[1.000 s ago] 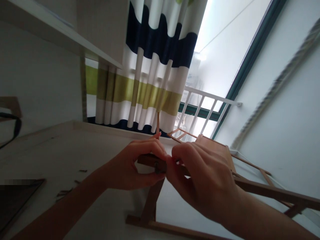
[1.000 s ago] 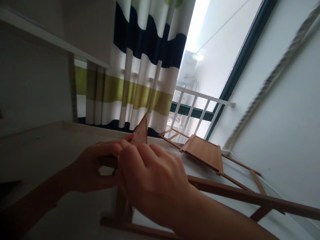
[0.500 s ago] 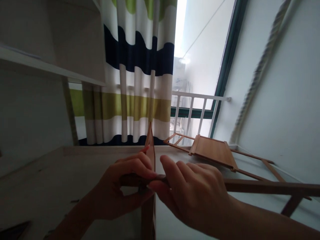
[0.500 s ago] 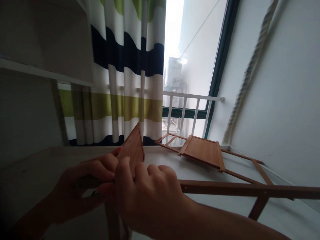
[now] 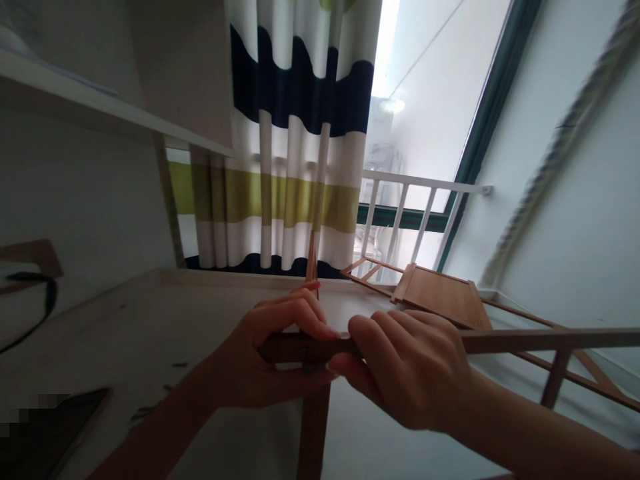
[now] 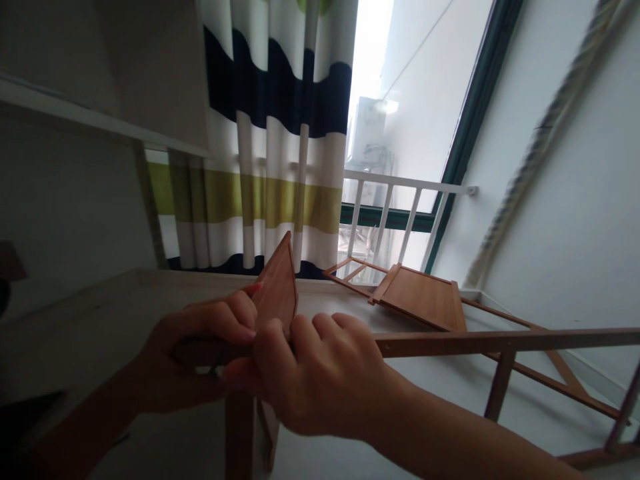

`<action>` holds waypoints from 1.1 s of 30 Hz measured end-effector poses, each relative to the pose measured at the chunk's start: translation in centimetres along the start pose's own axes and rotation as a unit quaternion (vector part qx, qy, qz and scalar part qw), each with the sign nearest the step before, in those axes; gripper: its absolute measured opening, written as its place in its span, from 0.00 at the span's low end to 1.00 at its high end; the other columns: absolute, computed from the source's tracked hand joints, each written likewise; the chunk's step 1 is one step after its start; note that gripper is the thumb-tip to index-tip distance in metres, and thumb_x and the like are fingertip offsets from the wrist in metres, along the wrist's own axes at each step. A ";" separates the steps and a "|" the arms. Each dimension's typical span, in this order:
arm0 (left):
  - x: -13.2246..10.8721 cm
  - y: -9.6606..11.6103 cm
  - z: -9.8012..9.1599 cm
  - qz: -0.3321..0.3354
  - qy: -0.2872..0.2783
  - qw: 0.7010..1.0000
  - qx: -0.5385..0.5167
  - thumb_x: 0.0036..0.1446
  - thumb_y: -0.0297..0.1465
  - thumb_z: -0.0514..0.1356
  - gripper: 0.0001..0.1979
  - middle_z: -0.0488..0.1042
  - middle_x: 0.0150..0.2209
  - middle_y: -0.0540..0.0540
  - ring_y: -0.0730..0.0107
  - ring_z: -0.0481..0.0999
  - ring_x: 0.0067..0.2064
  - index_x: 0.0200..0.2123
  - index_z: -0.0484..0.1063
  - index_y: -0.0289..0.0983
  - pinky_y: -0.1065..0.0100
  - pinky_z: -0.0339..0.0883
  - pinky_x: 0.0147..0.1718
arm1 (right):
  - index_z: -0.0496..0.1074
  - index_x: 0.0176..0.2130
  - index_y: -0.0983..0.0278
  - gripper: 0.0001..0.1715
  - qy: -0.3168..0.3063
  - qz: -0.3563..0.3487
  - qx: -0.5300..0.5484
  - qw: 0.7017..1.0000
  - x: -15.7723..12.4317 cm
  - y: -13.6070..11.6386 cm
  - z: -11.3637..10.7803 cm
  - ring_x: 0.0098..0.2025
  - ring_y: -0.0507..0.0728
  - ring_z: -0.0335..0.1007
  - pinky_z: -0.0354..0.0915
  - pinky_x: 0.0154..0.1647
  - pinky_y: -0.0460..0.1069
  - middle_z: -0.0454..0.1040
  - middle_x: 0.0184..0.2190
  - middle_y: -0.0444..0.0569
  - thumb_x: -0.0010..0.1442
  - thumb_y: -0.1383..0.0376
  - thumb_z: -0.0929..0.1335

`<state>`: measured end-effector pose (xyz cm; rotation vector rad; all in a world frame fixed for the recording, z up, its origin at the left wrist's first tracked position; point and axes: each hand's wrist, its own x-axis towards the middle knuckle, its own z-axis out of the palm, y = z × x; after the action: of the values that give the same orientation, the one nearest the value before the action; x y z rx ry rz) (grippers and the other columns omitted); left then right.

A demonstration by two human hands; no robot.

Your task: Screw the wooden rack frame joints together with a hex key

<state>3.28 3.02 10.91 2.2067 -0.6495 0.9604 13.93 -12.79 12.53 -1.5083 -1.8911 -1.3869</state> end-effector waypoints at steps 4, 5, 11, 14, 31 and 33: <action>-0.1 0.0 -0.1 -0.011 -0.018 1.000 0.019 0.38 0.27 0.66 0.18 0.68 0.30 0.54 0.76 0.70 0.33 0.35 0.64 0.39 0.61 0.51 0.55 | 0.61 0.26 0.66 0.17 0.005 -0.004 -0.004 1.000 -0.3 0.0 0.0 0.17 0.52 0.52 0.48 0.21 0.47 0.58 0.15 0.43 0.62 0.60 0.56; -0.1 0.0 -0.1 -0.011 -0.019 1.000 0.020 0.38 0.26 0.66 0.18 0.68 0.30 0.54 0.76 0.70 0.33 0.35 0.64 0.39 0.61 0.51 0.55 | 0.62 0.27 0.66 0.17 0.007 -0.008 -0.007 1.000 -0.4 0.0 0.1 0.17 0.52 0.52 0.48 0.21 0.47 0.58 0.15 0.44 0.62 0.60 0.56; -0.1 0.0 0.1 0.000 -0.009 1.000 -0.001 0.43 0.26 0.63 0.14 0.67 0.29 0.53 0.77 0.69 0.32 0.34 0.64 0.38 0.62 0.51 0.54 | 0.61 0.26 0.66 0.17 0.029 -0.026 -0.014 0.999 -0.4 0.1 0.3 0.18 0.51 0.52 0.48 0.21 0.47 0.60 0.16 0.45 0.61 0.58 0.57; 0.0 -0.2 0.2 0.015 0.000 1.000 -0.021 0.43 0.26 0.62 0.12 0.66 0.28 0.53 0.76 0.67 0.32 0.34 0.64 0.37 0.62 0.53 0.52 | 0.61 0.26 0.66 0.18 0.034 -0.035 -0.022 0.999 -0.4 0.1 0.2 0.18 0.51 0.53 0.49 0.21 0.47 0.61 0.16 0.45 0.61 0.58 0.57; 0.0 0.5 -0.2 -0.008 -0.032 0.999 0.002 0.42 0.27 0.61 0.17 0.69 0.33 0.49 0.73 0.68 0.35 0.39 0.67 0.36 0.66 0.57 0.48 | 0.64 0.29 0.68 0.14 0.021 -0.031 0.013 0.999 -0.9 -0.2 -0.3 0.20 0.52 0.58 0.53 0.21 0.47 0.62 0.17 0.46 0.60 0.61 0.59; 0.2 0.6 -0.5 0.003 -0.036 0.999 0.039 0.43 0.28 0.61 0.18 0.68 0.39 0.45 0.72 0.69 0.39 0.41 0.67 0.36 0.68 0.59 0.47 | 0.64 0.30 0.69 0.14 0.021 -0.034 0.012 0.999 -1.0 -0.1 -0.3 0.20 0.52 0.59 0.54 0.21 0.47 0.63 0.17 0.46 0.60 0.61 0.59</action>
<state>2.81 2.91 11.52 2.3190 -0.6618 0.9269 14.07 -13.56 11.87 -1.4044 -1.9445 -1.4079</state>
